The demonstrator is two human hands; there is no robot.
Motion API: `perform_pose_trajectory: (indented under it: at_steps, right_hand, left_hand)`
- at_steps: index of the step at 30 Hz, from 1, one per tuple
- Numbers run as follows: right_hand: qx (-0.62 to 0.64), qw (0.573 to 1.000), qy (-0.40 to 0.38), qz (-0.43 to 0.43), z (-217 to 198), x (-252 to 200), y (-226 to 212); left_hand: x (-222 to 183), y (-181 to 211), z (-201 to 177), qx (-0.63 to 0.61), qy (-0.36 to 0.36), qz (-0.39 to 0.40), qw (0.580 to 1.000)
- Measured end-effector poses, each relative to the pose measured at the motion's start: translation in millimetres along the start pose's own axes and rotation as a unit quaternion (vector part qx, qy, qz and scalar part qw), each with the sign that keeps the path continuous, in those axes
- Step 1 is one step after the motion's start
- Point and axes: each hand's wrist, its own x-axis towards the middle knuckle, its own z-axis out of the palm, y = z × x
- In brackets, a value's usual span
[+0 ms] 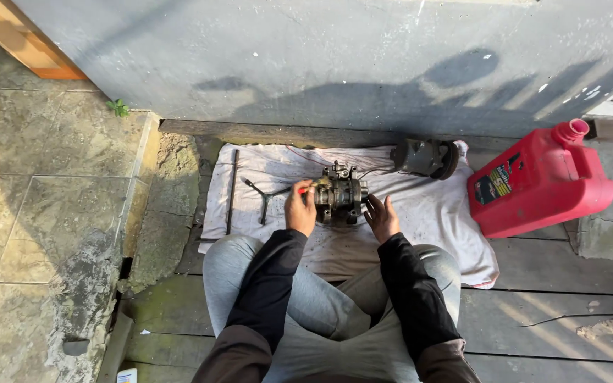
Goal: Cleaning and inspecting a mechanical engine component using a brush and a small tool
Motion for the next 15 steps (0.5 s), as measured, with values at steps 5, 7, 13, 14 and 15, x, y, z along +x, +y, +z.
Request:
perform_pose_trajectory:
  at_steps: [5, 7, 13, 14, 15]
  right_hand:
    - [0.003, 1.000, -0.008, 0.000, -3.1, 2.1, 1.0]
    - [0.006, 1.000, -0.005, -0.002, -3.3, 1.0, 1.6]
    - [0.006, 1.000, -0.017, -0.011, -7.0, 1.6, 4.1]
    - [0.007, 1.000, -0.017, -0.012, -6.7, 0.7, 3.7]
    - [0.007, 1.000, -0.018, -0.013, -5.6, 1.1, 2.8]
  left_hand:
    - [-10.2, 8.2, 5.7, -0.043, -0.072, 0.007, 0.996]
    - [-11.3, 12.8, 4.3, -0.010, -0.099, 0.036, 0.994]
    - [-5.4, 6.1, 2.4, 0.037, 0.004, 0.028, 0.999]
    - [-8.5, 10.5, 4.0, -0.007, -0.041, 0.020, 0.999]
    - [-10.8, 14.6, 5.6, -0.051, -0.085, 0.012, 0.995]
